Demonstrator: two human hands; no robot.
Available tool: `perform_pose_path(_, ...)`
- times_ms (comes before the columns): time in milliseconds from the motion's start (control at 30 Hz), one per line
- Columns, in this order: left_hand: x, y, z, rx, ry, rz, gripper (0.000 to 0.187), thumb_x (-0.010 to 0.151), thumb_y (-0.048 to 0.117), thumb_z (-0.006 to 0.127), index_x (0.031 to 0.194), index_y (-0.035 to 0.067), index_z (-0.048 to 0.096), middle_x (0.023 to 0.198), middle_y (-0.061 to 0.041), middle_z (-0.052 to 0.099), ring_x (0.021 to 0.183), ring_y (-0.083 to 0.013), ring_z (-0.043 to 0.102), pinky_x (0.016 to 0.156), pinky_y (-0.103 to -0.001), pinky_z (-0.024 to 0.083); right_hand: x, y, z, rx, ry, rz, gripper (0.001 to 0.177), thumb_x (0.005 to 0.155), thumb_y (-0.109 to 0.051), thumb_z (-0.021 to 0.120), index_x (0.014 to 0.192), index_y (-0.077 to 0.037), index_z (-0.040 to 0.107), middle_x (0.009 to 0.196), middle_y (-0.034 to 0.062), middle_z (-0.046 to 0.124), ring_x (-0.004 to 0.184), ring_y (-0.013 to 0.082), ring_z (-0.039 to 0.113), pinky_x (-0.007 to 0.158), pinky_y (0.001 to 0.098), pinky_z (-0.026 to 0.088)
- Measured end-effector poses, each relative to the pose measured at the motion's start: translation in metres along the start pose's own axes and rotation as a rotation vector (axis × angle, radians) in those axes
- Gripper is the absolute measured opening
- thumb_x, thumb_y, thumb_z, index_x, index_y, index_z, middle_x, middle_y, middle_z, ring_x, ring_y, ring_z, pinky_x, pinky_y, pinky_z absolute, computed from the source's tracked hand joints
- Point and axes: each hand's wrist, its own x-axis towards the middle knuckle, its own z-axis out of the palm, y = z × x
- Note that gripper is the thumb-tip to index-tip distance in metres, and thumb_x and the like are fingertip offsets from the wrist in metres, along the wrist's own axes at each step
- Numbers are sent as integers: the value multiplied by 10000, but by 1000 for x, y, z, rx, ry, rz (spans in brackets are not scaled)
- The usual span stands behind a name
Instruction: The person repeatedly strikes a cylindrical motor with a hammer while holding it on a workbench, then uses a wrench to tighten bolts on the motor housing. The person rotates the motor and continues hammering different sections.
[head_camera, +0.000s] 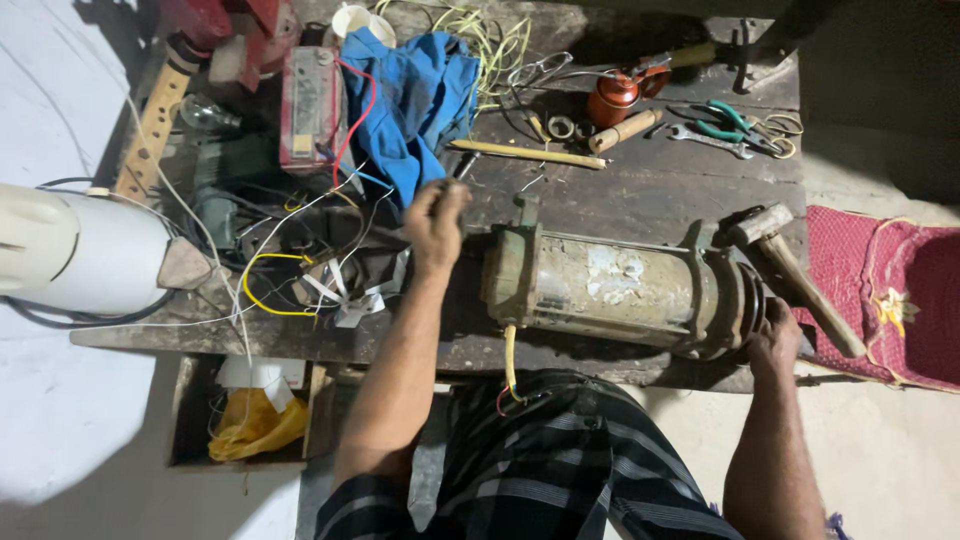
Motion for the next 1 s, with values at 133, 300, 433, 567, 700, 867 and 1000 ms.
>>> perform_pose_path(133, 1, 41, 0, -180, -2, 137, 267, 1006, 231, 614, 1169, 31, 683, 1116, -39, 627, 960, -127, 550, 891, -270, 427, -7, 7, 2, 346, 20, 18, 180, 1053, -49, 559, 1192, 42, 630, 1089, 137, 684, 962, 182, 627, 851, 315, 511)
perform_pose_path(300, -5, 74, 27, -123, -143, 211, 392, 996, 246, 589, 1293, 28, 724, 1291, -103, 656, 1111, -195, 604, 1046, -360, 503, -8, 5, 2, 91, 103, -131, 202, 1018, -6, 562, 1180, 84, 640, 1078, 165, 686, 962, 213, 642, 871, 333, 510)
perform_pose_path(433, -17, 76, 46, -130, -208, 273, 408, 989, 208, 583, 1330, 5, 683, 1418, -110, 590, 1353, -238, 538, 1211, -400, 403, -9, 7, 4, 318, 65, -52, 198, 1039, -48, 547, 1180, 68, 624, 1048, 139, 672, 937, 178, 629, 845, 302, 518)
perform_pose_path(567, -28, 72, 57, -140, -226, 283, 432, 984, 227, 578, 1343, 6, 670, 1432, -108, 550, 1358, -238, 499, 1222, -417, 388, -10, 11, 3, 306, 80, -25, 207, 1053, -67, 566, 1182, 73, 647, 1054, 131, 693, 949, 176, 637, 858, 292, 516)
perform_pose_path(700, -32, 67, 65, -155, -245, 310, 440, 958, 240, 597, 1332, 26, 685, 1426, -102, 561, 1331, -215, 524, 1174, -404, 436, -10, 5, 5, 360, 134, -4, 237, 1043, -62, 575, 1215, 76, 662, 1091, 112, 704, 973, 170, 649, 884, 279, 524)
perform_pose_path(867, -45, 68, 70, -31, -332, 391, 443, 930, 245, 578, 1324, 70, 680, 1493, -105, 541, 1277, -180, 546, 1124, -394, 498, -9, -18, -11, 533, 275, 110, 181, 1046, -78, 611, 1183, 34, 649, 1042, 76, 664, 845, 143, 612, 705, 285, 532)
perform_pose_path(1000, -52, 72, 66, 8, -364, 447, 408, 939, 192, 589, 1313, 51, 672, 1471, -138, 520, 1345, -258, 509, 1137, -426, 454, -11, -39, -32, 602, 335, -62, 98, 1105, -60, 599, 1161, 20, 612, 985, 75, 640, 780, 134, 621, 689, 277, 541)
